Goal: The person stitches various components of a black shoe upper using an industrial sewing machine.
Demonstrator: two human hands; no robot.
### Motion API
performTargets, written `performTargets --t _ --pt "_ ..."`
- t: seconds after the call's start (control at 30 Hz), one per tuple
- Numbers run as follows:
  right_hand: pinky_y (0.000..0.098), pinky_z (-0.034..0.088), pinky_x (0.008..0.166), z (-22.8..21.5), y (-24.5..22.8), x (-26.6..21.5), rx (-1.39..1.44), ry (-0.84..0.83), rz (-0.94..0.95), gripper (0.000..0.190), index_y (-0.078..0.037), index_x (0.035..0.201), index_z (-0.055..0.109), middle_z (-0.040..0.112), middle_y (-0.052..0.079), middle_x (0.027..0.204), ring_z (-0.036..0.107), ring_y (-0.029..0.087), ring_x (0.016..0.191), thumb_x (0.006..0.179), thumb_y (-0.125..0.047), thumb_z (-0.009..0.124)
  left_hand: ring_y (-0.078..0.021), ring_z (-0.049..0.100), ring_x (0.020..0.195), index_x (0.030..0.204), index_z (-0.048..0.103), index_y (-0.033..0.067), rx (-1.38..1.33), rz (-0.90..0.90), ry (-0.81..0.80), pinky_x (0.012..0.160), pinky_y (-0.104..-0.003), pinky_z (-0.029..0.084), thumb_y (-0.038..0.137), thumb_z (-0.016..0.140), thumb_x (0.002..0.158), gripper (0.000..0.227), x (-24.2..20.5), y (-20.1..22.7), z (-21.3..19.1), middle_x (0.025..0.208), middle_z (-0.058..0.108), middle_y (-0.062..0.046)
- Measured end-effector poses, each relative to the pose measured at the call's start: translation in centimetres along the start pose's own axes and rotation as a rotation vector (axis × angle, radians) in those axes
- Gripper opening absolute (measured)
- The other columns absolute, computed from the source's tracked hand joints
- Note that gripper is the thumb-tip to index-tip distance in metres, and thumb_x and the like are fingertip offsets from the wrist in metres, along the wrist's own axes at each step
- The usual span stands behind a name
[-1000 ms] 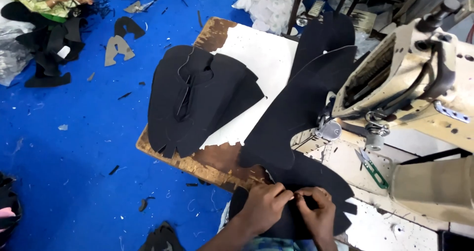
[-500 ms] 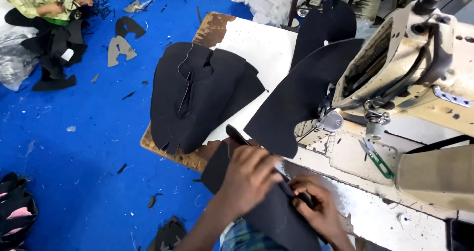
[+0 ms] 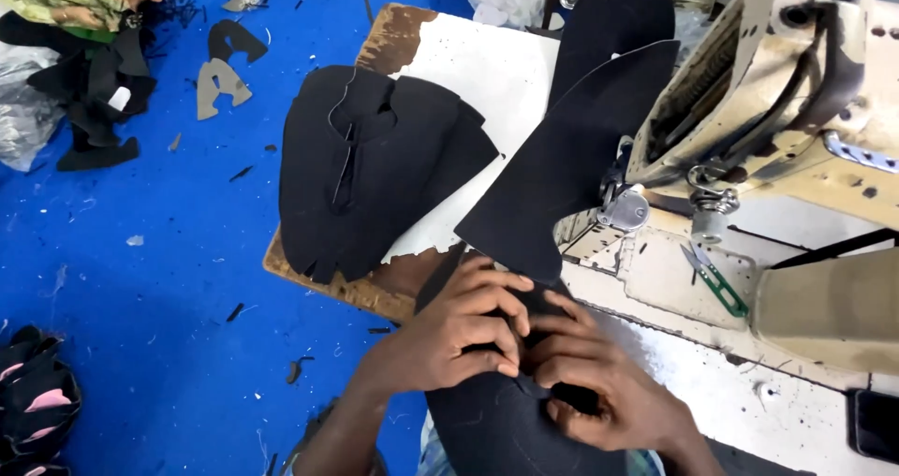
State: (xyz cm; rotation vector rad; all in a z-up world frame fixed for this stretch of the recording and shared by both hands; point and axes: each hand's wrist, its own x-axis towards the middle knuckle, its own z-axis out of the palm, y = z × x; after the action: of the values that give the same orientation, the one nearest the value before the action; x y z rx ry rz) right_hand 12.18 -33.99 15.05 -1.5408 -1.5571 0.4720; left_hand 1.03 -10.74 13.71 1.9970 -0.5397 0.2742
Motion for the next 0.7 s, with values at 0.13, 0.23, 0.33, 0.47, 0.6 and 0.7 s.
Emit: performTargets --t 0.13,0.23,0.33,0.47,0.6,0.7 --pt "0.0534 0.037 0.107 0.7 0.5 0.1 0.036 -0.017 0.022 0.019 -0.005 0.086 0.062 0.065 0.009 0.091 0.063 0.028 0.099 0.071 -0.013 0.071 -0.0229 0.051 0.146 0.087 0.073 0.0157 -0.031 -0.013 -0.015 0.129 -0.051 0.026 0.027 0.077 0.092 0.013 0.2 -0.5 -0.6 0.113 0.065 0.003" --pt "0.0448 0.042 0.086 2.6 1.2 -0.3 0.033 0.017 0.111 0.019 -0.006 0.081 0.060 0.061 0.009 0.083 0.060 0.027 0.083 0.073 -0.014 0.075 -0.0253 0.050 0.145 0.088 0.072 0.0134 0.009 -0.043 -0.043 0.125 -0.051 0.027 0.030 0.077 0.090 0.018 0.2 -0.2 -0.7 0.117 0.065 0.000" --pt "0.0399 0.040 0.074 4.2 1.4 -0.3 -0.023 0.100 0.180 0.020 -0.007 0.079 0.059 0.059 0.008 0.080 0.057 0.026 0.077 0.076 -0.015 0.077 -0.0302 0.046 0.145 0.091 0.072 0.0104 0.124 -0.056 -0.095 0.123 -0.055 0.024 0.034 0.079 0.087 0.025 -0.3 0.1 -0.4 0.124 0.063 -0.006" --pt "0.0412 0.039 0.075 4.3 1.7 -0.5 -0.040 0.112 0.189 0.021 -0.007 0.082 0.061 0.058 0.009 0.080 0.056 0.027 0.078 0.073 -0.016 0.077 -0.0326 0.042 0.149 0.095 0.074 0.0117 0.196 -0.105 -0.143 0.128 -0.058 0.021 0.036 0.076 0.089 0.026 -1.9 -0.7 0.4 0.134 0.060 -0.008" --pt "0.0501 0.034 0.095 3.3 2.7 -1.1 -0.006 0.066 0.082 0.017 -0.007 0.087 0.062 0.060 0.009 0.084 0.061 0.026 0.086 0.074 -0.014 0.072 -0.0302 0.042 0.153 0.093 0.075 0.0149 0.156 -0.143 -0.154 0.132 -0.055 0.024 0.032 0.073 0.093 0.017 -1.9 -0.4 0.7 0.136 0.061 -0.007" --pt "0.0537 0.034 0.108 4.1 3.4 -1.8 -0.036 0.106 0.080 0.017 -0.007 0.089 0.063 0.064 0.007 0.086 0.066 0.024 0.088 0.074 -0.012 0.069 -0.0344 0.040 0.148 0.092 0.077 0.0128 0.178 -0.106 -0.091 0.125 -0.056 0.023 0.030 0.074 0.089 0.018 -1.0 0.1 1.3 0.137 0.059 -0.012"
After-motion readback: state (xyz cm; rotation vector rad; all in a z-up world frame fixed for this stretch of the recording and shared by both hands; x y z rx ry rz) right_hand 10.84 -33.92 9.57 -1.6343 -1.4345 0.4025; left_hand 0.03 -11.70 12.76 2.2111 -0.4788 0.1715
